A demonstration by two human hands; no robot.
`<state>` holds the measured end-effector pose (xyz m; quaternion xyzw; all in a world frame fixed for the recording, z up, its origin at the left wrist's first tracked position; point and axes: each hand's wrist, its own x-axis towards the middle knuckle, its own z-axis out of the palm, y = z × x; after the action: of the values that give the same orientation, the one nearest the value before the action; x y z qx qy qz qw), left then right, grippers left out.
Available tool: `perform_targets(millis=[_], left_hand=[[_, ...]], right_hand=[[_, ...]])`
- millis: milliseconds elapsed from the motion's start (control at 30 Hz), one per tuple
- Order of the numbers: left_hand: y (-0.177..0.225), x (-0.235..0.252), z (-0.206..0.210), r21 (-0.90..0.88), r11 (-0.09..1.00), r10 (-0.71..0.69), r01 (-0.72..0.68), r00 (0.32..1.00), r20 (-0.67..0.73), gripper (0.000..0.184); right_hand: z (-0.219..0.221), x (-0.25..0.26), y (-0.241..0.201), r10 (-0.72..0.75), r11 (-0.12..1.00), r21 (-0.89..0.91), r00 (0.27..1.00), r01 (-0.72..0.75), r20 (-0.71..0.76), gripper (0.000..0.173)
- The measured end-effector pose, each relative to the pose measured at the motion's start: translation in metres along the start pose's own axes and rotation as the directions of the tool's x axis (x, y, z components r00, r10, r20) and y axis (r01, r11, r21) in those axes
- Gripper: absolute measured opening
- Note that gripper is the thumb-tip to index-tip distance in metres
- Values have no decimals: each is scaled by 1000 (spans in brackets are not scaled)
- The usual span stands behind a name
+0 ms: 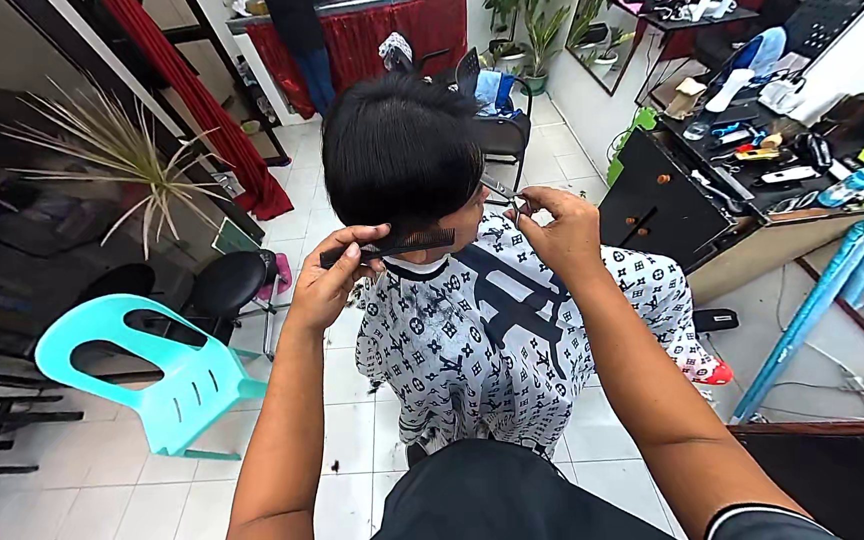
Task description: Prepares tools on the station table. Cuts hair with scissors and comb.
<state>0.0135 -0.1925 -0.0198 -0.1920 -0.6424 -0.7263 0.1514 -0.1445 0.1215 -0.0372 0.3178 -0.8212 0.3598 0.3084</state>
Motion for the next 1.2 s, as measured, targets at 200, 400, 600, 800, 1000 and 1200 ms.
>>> perform_targets(millis=[200,400,600,800,1000,1200], left_hand=[[-3,9,-1,47,998,44,-45,999,22,28],[14,33,11,174,974,138,-145,989,51,28],[37,60,27,23,974,223,-225,972,73,28],[37,51,6,240,956,107,-166,965,240,27],[43,68,24,207,947,212,-245,963,169,29],[54,71,23,60,953,273,-298,925,263,29]], right_hand=[[-1,8,-6,-134,991,-25,991,134,2,24],[-15,14,-11,-237,971,-3,971,238,37,23],[-22,27,-16,-341,936,-54,935,347,95,22],[-38,33,-23,-309,947,-75,950,311,39,24],[-43,11,-32,-301,948,-102,953,302,28,27],[-52,-24,-8,-421,899,-198,896,391,-141,27]])
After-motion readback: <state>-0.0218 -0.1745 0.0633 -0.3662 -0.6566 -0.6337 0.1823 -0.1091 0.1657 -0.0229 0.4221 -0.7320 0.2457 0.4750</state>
